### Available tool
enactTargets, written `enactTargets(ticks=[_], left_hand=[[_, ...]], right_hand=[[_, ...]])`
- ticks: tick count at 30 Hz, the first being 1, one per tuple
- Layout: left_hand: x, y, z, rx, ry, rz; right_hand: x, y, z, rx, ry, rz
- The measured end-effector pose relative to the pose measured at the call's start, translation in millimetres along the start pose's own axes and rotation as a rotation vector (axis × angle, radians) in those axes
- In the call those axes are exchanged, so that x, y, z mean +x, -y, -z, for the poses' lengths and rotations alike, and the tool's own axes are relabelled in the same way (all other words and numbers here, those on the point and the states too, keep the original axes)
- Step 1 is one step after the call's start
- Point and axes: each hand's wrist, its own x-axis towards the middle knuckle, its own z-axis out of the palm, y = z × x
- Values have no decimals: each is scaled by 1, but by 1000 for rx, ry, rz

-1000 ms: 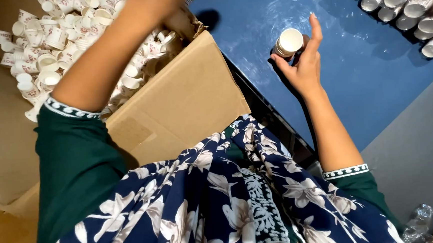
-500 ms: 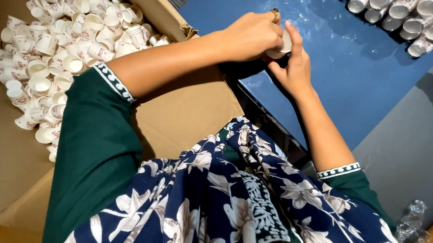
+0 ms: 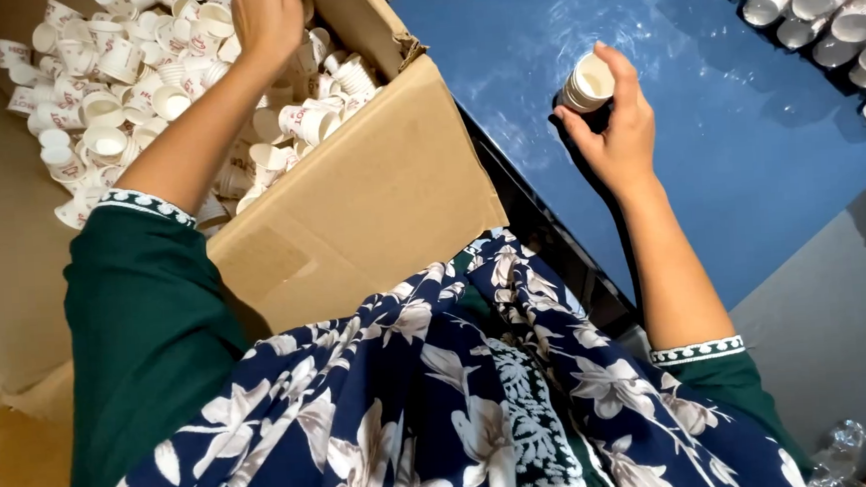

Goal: Stacking small paper cups from a large box onto a table and wrapping a stack in plastic.

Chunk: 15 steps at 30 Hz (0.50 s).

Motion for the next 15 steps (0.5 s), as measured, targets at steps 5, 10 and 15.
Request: enactTargets(ticks=[5, 10, 15], left_hand=[[-39, 8, 1, 243, 545, 114], [-35, -3, 10, 235, 570, -3], [-38, -12, 16, 583, 433, -610]], right_hand=[[-1, 3, 0, -11, 19, -55], [-2, 3, -1, 16, 29, -63], [0, 3, 0, -15, 30, -48]])
